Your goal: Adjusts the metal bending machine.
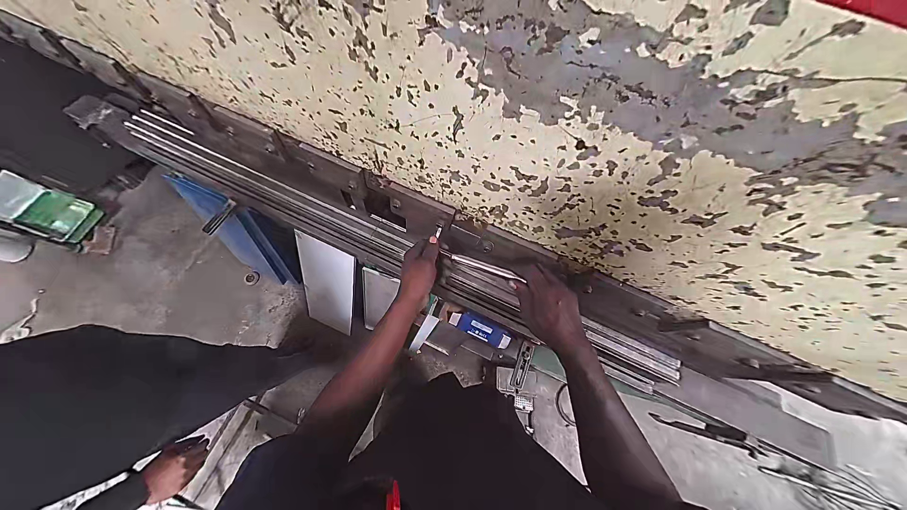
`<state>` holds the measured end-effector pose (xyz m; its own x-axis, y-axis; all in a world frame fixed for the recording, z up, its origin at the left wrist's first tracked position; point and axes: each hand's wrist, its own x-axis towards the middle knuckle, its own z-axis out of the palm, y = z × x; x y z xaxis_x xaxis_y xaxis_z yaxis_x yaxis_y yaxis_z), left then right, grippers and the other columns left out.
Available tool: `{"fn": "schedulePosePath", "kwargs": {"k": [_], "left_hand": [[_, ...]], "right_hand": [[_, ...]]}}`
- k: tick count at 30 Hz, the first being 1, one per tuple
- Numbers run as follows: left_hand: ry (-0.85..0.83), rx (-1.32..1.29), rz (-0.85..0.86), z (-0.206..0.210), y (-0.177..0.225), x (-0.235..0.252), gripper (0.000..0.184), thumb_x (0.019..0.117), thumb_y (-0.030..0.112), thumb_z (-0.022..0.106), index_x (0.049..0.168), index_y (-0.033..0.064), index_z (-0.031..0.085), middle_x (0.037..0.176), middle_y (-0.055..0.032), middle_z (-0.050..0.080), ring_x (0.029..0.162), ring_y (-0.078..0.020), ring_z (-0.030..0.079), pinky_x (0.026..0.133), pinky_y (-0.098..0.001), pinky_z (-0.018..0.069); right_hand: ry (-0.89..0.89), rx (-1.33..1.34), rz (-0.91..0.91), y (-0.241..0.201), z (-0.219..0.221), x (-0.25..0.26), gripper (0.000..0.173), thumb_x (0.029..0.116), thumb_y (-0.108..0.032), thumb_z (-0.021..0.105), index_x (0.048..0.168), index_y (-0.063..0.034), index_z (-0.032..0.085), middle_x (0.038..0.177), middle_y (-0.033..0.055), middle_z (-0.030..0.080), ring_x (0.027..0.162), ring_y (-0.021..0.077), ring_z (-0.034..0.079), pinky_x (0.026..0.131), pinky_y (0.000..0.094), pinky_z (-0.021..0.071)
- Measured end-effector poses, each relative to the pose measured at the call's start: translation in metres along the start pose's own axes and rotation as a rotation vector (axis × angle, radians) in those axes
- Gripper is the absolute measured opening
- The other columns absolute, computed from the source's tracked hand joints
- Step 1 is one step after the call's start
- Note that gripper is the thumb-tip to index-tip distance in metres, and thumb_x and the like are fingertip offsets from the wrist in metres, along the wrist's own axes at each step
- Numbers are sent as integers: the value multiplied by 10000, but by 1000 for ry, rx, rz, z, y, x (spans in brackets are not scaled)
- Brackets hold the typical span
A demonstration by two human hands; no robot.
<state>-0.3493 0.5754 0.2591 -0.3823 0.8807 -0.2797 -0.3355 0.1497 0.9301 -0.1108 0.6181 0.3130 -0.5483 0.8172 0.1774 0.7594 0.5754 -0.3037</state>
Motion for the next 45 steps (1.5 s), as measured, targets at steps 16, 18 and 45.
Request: {"fn": "schedulePosePath", "kwargs": {"k": [16, 18, 45], "left_hand": [[102, -287, -190, 17, 11, 24, 315, 1093, 404, 466, 1016, 117, 572, 622, -19, 514, 433, -103, 460, 396, -237, 423], [121, -259, -200, 18, 18, 23, 296, 1091, 387, 477, 1016, 114, 565, 610, -15, 504, 416, -91, 438, 375, -226, 396], [-260, -775, -535, -8, 38, 44, 475, 1076, 397, 383, 682, 155, 491, 504, 48, 406, 345, -43, 384, 323, -176, 343]], "right_hand": [[29, 131, -70, -6, -43, 48, 246, 1040, -308, 576, 1190, -167, 711, 1091, 67, 727, 964, 259, 712, 810, 538, 581], [43, 221, -69, 7, -35, 48, 231, 1033, -286, 594, 1168, -147, 720, 1077, 62, 729, 956, 229, 709, 838, 517, 583], [470, 399, -697, -149, -25, 196, 269, 1026, -278, 635, 907, -46, 701, 810, 88, 641, 690, 188, 641, 564, 342, 531]]}}
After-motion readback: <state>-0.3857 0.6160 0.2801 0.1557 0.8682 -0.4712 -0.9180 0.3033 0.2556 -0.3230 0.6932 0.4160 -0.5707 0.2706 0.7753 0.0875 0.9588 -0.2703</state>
